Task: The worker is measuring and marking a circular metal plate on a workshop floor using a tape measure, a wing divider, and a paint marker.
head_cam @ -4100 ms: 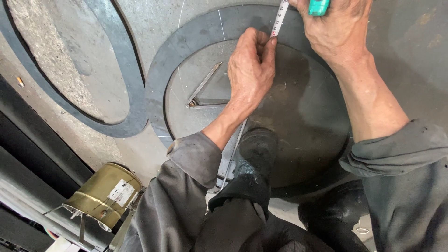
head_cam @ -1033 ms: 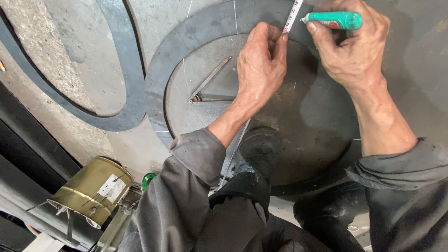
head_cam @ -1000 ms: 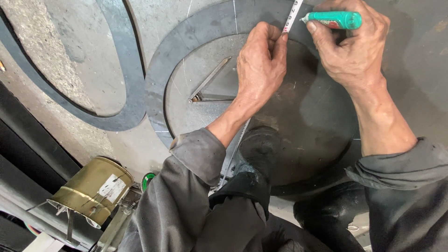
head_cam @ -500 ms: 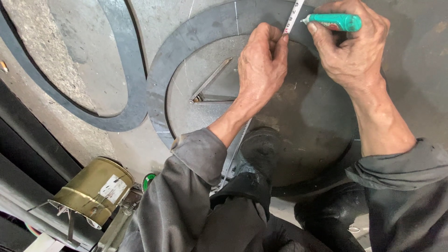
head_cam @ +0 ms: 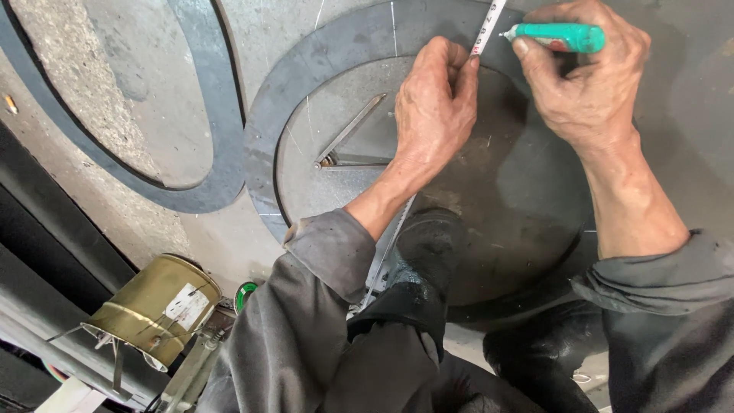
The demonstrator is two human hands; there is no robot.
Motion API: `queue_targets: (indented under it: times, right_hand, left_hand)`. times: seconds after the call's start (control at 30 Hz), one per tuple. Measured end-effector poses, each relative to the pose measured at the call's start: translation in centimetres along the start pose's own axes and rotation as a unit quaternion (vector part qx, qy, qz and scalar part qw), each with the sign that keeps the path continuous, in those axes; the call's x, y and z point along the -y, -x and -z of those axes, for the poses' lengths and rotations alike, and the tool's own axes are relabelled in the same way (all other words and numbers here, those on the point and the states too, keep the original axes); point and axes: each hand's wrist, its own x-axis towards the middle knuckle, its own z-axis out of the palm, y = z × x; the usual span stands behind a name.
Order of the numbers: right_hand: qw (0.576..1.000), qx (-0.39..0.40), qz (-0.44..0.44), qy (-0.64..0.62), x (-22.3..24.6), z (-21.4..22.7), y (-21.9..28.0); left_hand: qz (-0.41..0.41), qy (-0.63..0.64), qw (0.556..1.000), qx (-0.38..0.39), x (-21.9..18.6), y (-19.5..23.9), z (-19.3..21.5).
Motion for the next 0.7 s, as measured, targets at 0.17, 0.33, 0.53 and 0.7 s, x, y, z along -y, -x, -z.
queue_targets:
  times: [0.17, 0.33, 0.53, 0.7]
  right_hand:
    - [0.979, -0.008, -0.100, -0.175, -2.0, 0.1, 1.7]
    - [0.963, -0.062, -0.109, -0.237, -2.1, -0.6, 2.4]
    - [0.979, -0.074, -0.078, -0.171, -1.5, -0.9, 2.5]
    - [0.991, -0.089, -0.046, -0.091, -0.5, -1.0, 2.6]
  left_hand:
    - [0.031, 0.017, 0.999, -0.017, -0.4, 0.0, 1.7]
    - [0.072, 0.009, 0.996, -0.060, 3.3, -0.1, 5.3]
    - [0.084, 0.034, 0.992, -0.092, 3.2, -0.1, 6.5]
    - [0.108, 0.033, 0.991, -0.075, 2.9, -0.4, 6.3]
